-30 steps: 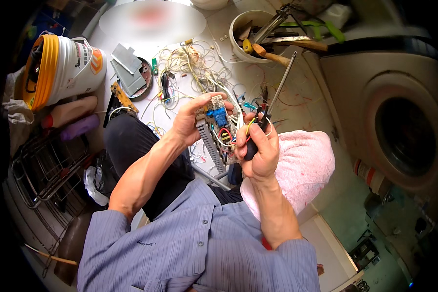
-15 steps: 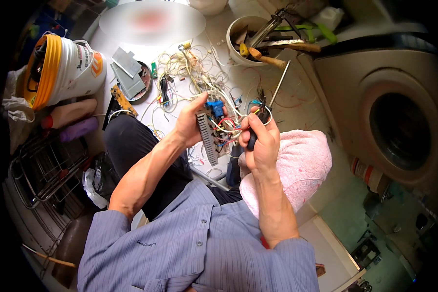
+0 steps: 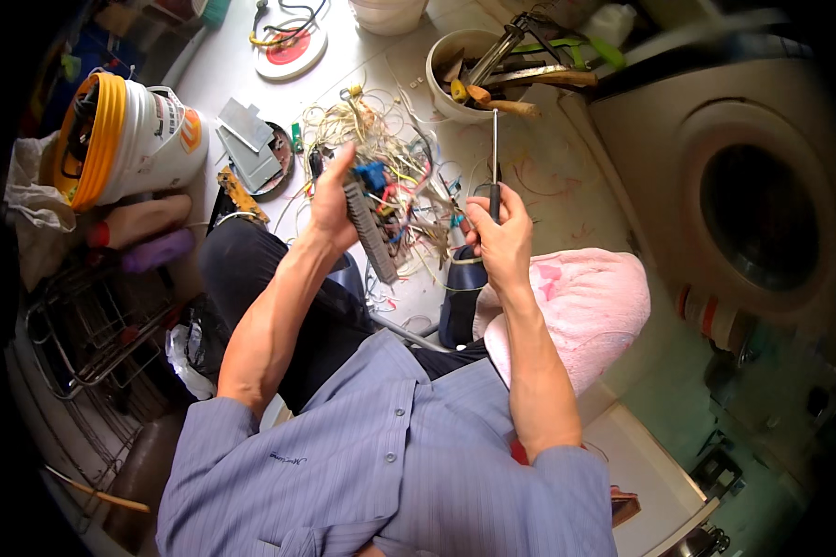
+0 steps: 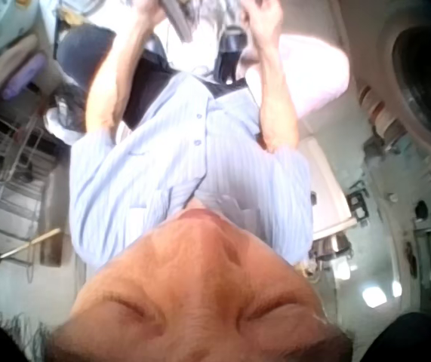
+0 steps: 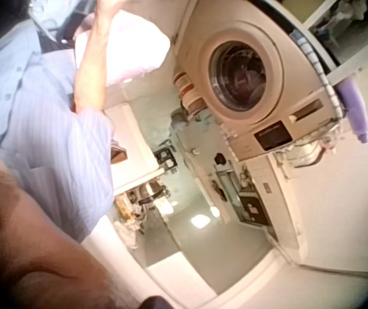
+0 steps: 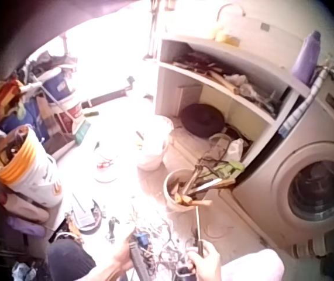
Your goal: The person works on a circuit board by hand, using a screwdriver to tighten or loosen components while handling a bundle of wires.
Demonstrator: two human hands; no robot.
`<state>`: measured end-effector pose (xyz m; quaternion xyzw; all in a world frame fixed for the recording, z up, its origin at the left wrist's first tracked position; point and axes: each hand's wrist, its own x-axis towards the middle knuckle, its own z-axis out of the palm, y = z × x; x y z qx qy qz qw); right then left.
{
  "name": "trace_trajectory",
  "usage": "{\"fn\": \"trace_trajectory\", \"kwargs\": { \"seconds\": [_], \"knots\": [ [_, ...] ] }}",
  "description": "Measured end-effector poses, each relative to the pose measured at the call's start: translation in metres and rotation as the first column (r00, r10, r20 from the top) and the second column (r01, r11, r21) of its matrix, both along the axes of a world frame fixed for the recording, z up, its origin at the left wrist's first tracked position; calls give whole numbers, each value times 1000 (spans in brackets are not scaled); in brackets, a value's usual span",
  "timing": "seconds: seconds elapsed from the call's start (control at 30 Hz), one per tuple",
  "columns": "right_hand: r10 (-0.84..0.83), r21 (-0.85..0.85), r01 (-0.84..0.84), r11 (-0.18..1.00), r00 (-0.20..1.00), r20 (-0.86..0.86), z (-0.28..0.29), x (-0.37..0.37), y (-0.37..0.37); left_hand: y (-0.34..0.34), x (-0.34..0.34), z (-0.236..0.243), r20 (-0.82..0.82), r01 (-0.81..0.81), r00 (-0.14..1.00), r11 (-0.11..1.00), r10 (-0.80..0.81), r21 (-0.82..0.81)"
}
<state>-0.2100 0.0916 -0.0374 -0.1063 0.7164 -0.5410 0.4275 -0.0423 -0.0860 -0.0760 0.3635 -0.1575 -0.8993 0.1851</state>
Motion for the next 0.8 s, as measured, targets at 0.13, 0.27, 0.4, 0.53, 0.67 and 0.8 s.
{"fn": "trace_trajectory", "kwargs": {
  "seconds": [0.13, 0.27, 0.4, 0.53, 0.67, 0.8],
  "knots": [
    [-103, 90, 107, 990, 994, -40, -48, 4, 21, -26, 8, 9, -6, -117, 993, 984, 118, -133],
    [-156, 341, 120, 932, 985, 79, -134, 27, 58, -41, 15, 19, -27, -195, 981, 950, 194, -244],
    [-71, 428, 133, 894, 985, -158, -149, 54, 86, -45, 16, 37, 17, -268, 958, 909, 288, -318],
    [157, 299, -8, 954, 863, -481, -132, 57, 84, -53, 21, 25, 42, -376, 901, 826, 432, -419],
    [499, 345, -360, 867, 635, -589, -142, 84, 108, -58, 14, 22, -89, -546, 833, 786, 546, -290],
    [782, 567, -562, 603, 557, -280, -150, 104, 112, -62, 19, 23, -148, -514, 856, 845, 496, -145]
  ]
}}
